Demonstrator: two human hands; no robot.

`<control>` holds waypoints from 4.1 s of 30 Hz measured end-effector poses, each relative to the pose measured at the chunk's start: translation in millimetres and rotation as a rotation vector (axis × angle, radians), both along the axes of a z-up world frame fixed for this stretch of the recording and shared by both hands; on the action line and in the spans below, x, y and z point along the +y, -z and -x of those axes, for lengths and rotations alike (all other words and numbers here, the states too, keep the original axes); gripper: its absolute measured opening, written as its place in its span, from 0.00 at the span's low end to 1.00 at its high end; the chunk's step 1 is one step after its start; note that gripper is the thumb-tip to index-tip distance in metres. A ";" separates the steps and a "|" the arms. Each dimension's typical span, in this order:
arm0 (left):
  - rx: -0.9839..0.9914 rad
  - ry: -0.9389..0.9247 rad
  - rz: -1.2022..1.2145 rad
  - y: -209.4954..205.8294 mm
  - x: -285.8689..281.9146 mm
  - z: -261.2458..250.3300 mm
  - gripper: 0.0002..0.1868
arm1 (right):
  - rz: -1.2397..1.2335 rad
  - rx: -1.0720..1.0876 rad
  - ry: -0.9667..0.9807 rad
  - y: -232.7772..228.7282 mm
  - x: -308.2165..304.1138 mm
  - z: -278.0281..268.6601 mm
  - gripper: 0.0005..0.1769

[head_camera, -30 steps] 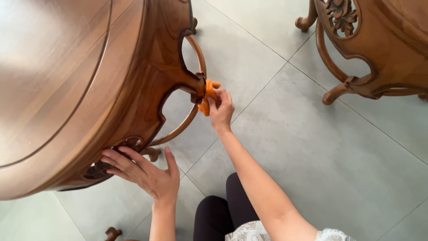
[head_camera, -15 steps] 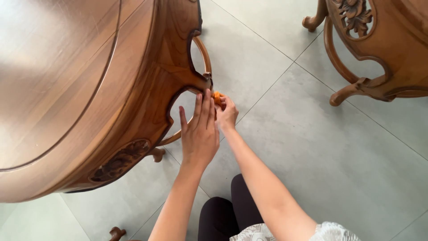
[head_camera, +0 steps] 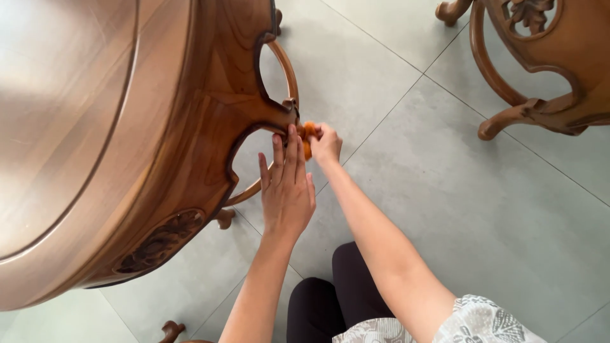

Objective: The person wipes the carved edges and legs of several round wooden stools with an orange cloth. They move between stools, rubbing the surfaces in circular motions to clean or polish the wood.

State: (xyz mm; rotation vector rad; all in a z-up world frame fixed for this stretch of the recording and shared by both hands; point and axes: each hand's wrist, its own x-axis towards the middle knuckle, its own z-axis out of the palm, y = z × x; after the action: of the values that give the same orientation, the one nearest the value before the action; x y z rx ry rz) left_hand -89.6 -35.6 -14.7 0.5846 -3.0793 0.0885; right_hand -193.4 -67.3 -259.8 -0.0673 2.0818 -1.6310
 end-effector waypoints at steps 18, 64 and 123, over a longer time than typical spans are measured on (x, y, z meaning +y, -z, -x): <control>0.057 -0.055 -0.123 16.7 0.2 8.4 0.38 | 0.318 -0.006 0.039 11.6 11.2 -6.0 0.12; 0.601 -0.195 -0.508 -120.4 28.3 -103.5 0.24 | 0.362 0.785 -0.089 -333.8 59.3 -3.6 0.16; 0.866 -0.598 -0.146 -145.4 -7.8 -250.9 0.45 | 0.470 1.473 -0.629 -405.2 64.8 -225.4 0.21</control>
State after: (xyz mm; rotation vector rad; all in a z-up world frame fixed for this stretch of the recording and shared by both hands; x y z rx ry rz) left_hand 161.2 -43.4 130.6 1.1519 -2.0212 -0.3055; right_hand 32.0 -2.4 145.4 -2.3787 1.9160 -1.6838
